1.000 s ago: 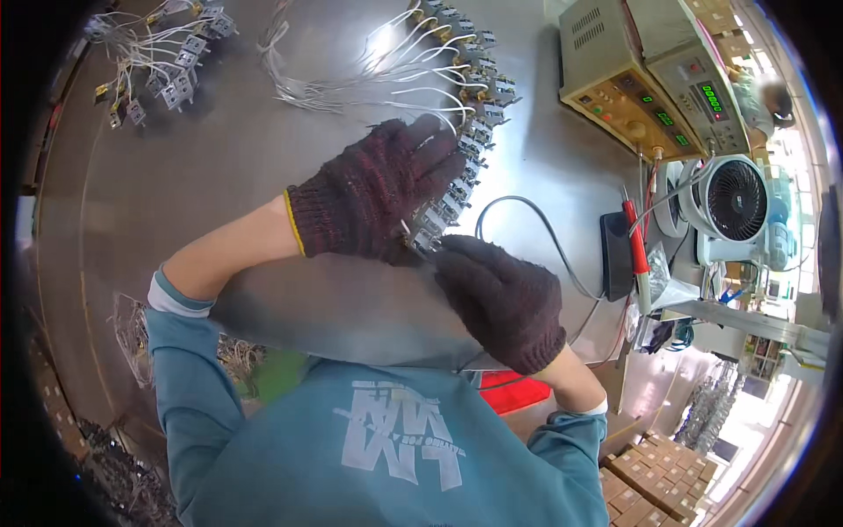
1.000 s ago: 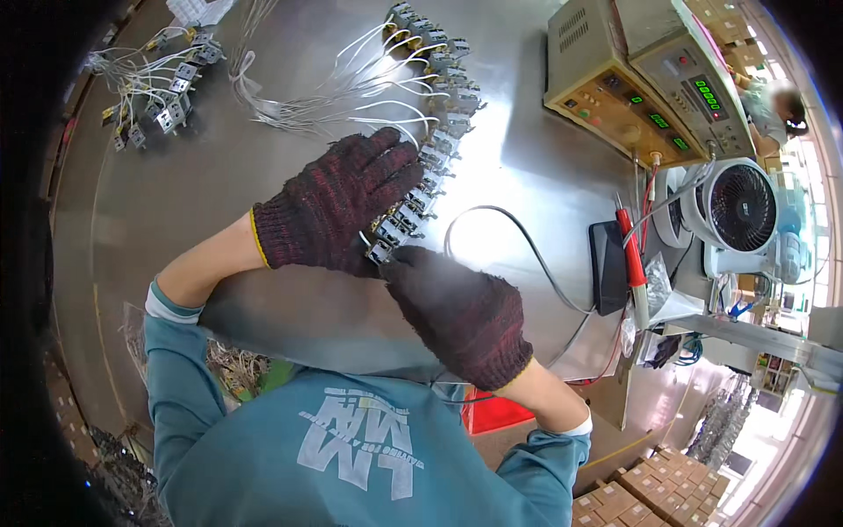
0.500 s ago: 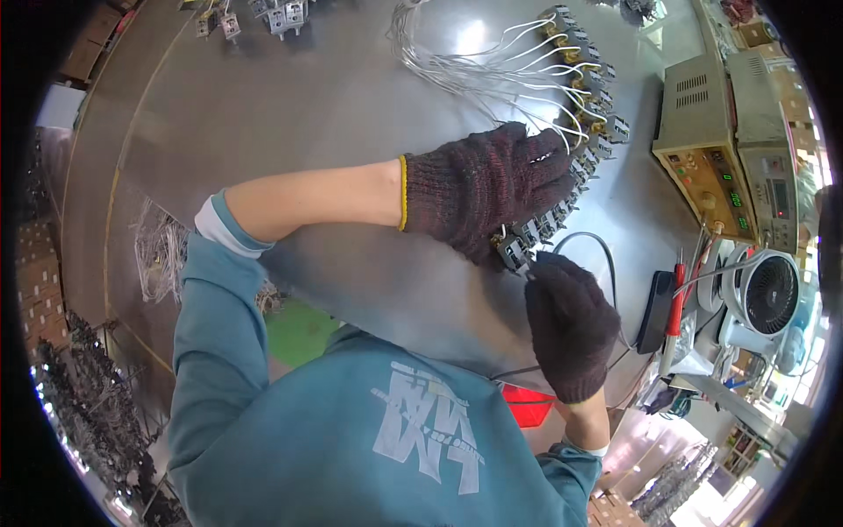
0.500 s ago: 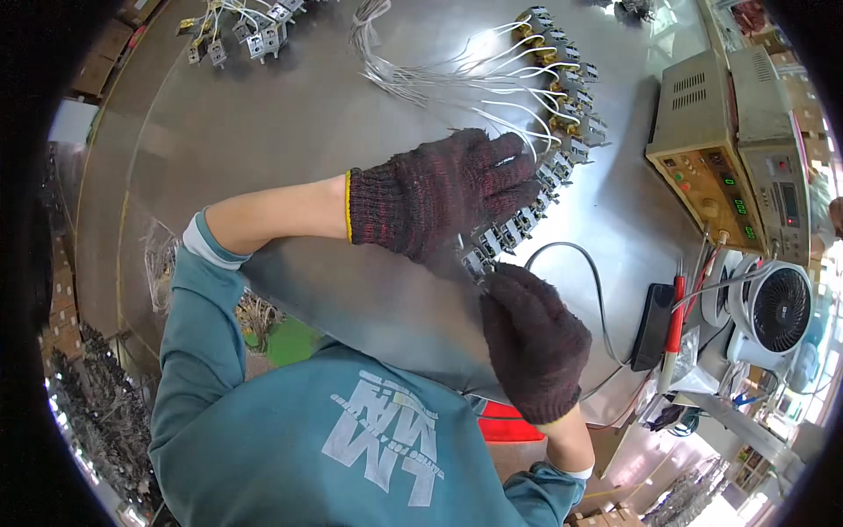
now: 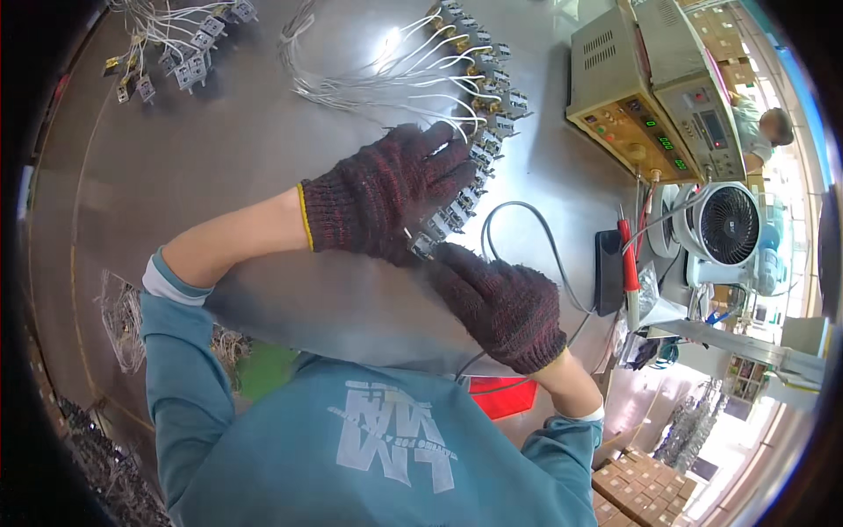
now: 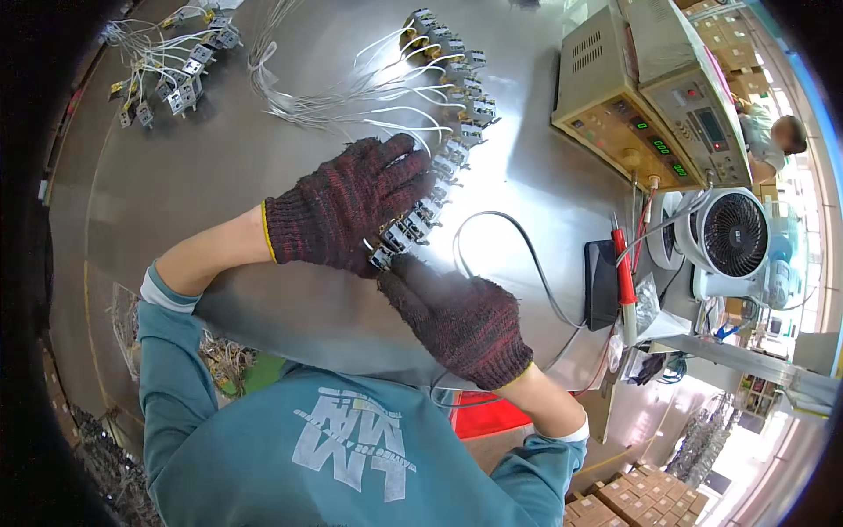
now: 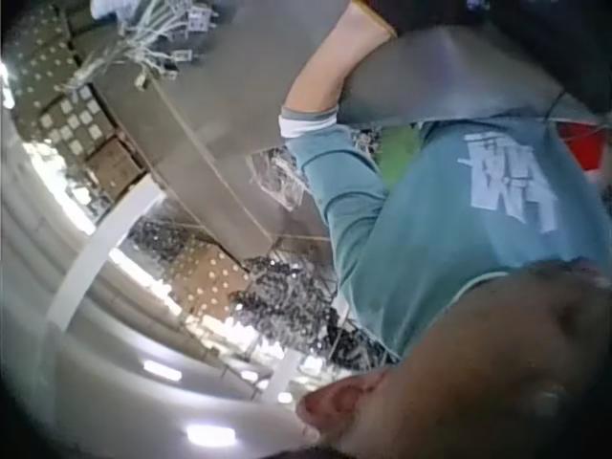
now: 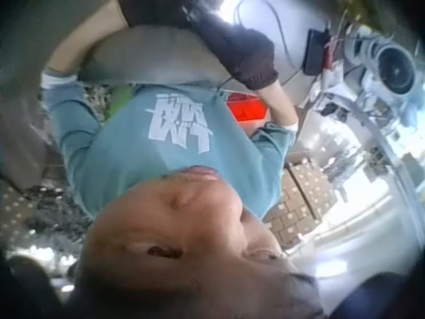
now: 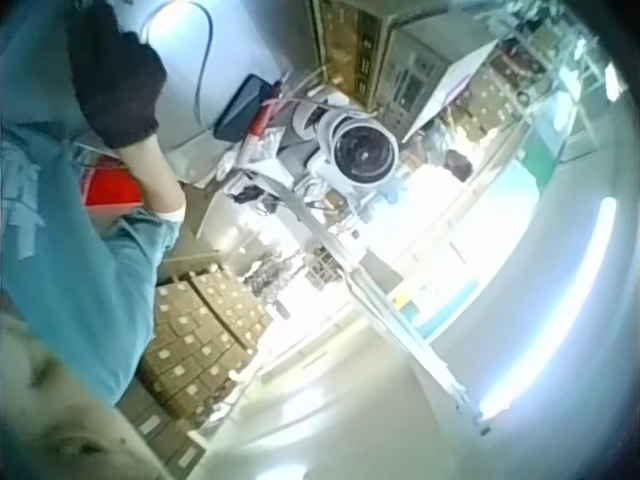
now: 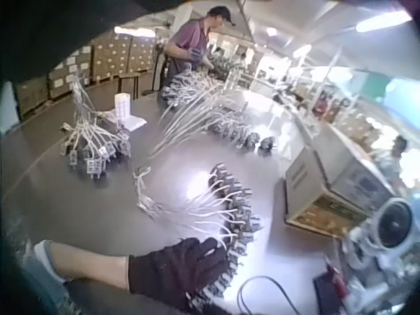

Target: The recorder is organizing and counting wired electronic components on a metal workbench in a production facility.

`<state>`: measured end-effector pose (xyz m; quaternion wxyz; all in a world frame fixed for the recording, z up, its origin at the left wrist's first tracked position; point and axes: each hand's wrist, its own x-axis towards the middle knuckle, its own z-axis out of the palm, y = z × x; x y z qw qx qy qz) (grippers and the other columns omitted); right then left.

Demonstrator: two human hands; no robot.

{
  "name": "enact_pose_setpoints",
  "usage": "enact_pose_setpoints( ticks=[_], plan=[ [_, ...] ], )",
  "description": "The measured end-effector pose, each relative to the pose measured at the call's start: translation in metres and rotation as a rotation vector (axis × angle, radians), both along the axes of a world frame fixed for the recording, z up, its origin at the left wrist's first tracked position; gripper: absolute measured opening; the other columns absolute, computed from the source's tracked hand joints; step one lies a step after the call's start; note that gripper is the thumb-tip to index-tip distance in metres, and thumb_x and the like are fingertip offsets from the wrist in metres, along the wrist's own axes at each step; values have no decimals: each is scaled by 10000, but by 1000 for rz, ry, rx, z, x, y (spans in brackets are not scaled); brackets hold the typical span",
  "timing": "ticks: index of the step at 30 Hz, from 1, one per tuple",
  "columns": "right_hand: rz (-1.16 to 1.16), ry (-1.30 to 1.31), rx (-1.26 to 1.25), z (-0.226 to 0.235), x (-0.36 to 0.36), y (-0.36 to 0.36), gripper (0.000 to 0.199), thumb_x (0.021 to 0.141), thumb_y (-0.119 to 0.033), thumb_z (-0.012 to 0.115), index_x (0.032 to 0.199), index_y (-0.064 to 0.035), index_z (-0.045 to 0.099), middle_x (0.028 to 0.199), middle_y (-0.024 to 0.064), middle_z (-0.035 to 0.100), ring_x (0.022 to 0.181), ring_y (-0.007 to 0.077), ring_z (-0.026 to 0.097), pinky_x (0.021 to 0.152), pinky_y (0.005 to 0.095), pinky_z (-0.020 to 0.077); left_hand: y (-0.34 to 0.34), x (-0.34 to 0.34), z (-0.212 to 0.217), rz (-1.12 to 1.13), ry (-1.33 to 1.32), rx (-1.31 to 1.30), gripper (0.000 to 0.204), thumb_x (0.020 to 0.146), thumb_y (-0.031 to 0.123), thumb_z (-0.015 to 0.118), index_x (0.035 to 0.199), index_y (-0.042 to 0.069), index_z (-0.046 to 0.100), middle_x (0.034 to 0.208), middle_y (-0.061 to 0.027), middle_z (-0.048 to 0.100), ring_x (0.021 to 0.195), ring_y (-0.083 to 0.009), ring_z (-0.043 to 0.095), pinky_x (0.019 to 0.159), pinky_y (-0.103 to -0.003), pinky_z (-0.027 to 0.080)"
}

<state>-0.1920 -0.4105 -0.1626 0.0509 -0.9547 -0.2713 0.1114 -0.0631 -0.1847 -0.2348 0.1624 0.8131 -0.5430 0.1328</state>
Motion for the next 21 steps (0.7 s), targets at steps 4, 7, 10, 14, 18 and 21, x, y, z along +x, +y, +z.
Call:
enact_pose_setpoints(
  ticks=[4, 7, 10, 14, 18, 21],
  plan=[
    [1, 26, -42, -1, 1, -5, 430, 903, -219, 693, 1330, -243, 741, 1387, 13, 699, 817, 229, 728, 619, 385, 567, -4, 1, 4, 5, 21, 18, 1047, 673, 601, 828, 1468, -27, 564, 1531, -240, 503, 1408, -438, 460, 1124, -556, 420],
    [56, -59, -37, 2, 3, -7, 417, 899, -196, 714, 1312, -226, 752, 1350, 21, 720, 812, 243, 738, 627, 382, 578, -5, 3, 4, 6, 17, -14, 1076, 674, 617, 812, 1492, -26, 540, 1544, -236, 489, 1391, -429, 469, 1133, -547, 405],
    [63, -112, 124, 16, 8, -4, 365, 886, -126, 766, 1247, -177, 778, 1250, 58, 765, 835, 278, 766, 677, 390, 611, -2, 6, -2, -8, -27, -28, 1077, 744, 693, 704, 1528, -17, 501, 1546, -228, 477, 1382, -415, 459, 1141, -531, 379],
    [-147, -114, 483, 49, 8, -16, 298, 851, 23, 817, 1134, -65, 784, 1126, 148, 803, 909, 312, 801, 797, 376, 636, 10, 33, -7, -192, 317, -70, 1131, 764, 790, 660, 1615, 79, 437, 1718, -168, 359, 1585, -364, 309, 1296, -527, 203],
    [-291, -305, 434, 42, 14, -51, 263, 865, 58, 801, 1114, -24, 772, 1093, 171, 792, 1001, 299, 781, 890, 356, 603, 37, 71, -1, 137, 14, 115, 1251, 754, 813, 711, 1693, 86, 317, 1703, -268, 356, 1608, -427, 268, 1318, -572, 171],
    [-335, -269, 529, 7, 39, -94, 209, 903, -50, 817, 1105, -81, 776, 1104, 177, 791, 980, 339, 787, 846, 393, 624, 50, 96, -31, 514, 47, 156, 1321, 767, 805, 713, 1658, -72, 285, 1604, -366, 425, 1466, -466, 465, 1231, -573, 339]
  ],
)
